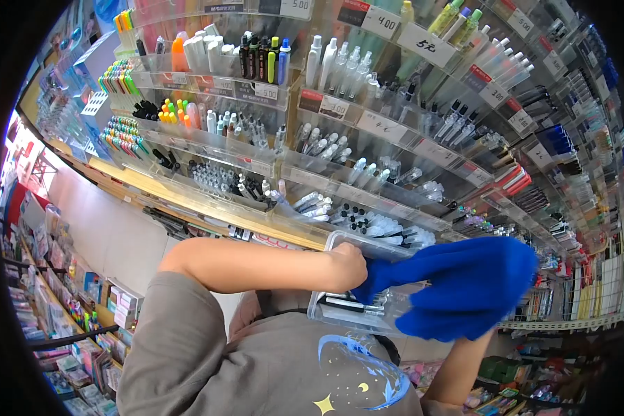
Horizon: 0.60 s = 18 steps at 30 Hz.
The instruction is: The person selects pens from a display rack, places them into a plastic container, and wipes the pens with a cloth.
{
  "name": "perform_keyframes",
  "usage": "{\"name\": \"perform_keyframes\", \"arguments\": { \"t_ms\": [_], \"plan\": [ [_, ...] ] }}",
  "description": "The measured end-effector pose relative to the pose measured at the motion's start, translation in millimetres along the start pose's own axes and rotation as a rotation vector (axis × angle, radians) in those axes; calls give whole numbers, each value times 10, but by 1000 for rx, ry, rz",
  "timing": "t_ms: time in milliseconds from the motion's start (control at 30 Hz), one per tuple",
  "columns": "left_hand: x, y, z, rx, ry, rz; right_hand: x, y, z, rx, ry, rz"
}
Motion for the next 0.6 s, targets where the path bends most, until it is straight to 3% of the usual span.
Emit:
{"name": "perform_keyframes", "arguments": {
  "t_ms": [100, 200, 233, 300, 400, 500, 600],
  "plan": [
    [274, -197, -316, -74, -1, -159, 111, 401, 121, -112, -25, -190],
    [282, -453, -651, -94, 474, -647, 133, 702, 287, 65, -565, -654],
    [282, -481, -693, -77, 454, -739, 177, 804, 299, 104, -686, -737],
    [292, -509, -741, -46, 411, -925, 307, 959, 156, -116, -543, -648],
    [242, -442, -658, -67, 634, -1065, 240, 1207, -175, -608, -164, -573],
    [203, -444, -621, -12, 647, -1153, 108, 1444, -220, -487, -365, -756],
    [187, -491, -682, 9, 670, -1335, 44, 1323, -213, -657, -381, -759]
  ]
}}
Point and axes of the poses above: each hand's wrist, its own z-axis towards the middle knuckle, its own x-axis out of the back of the hand, y = z × x, the point moved 3 cm from there along z, towards the middle knuckle, and after that the axes turned 8 degrees about z, right-handed, at the moved point
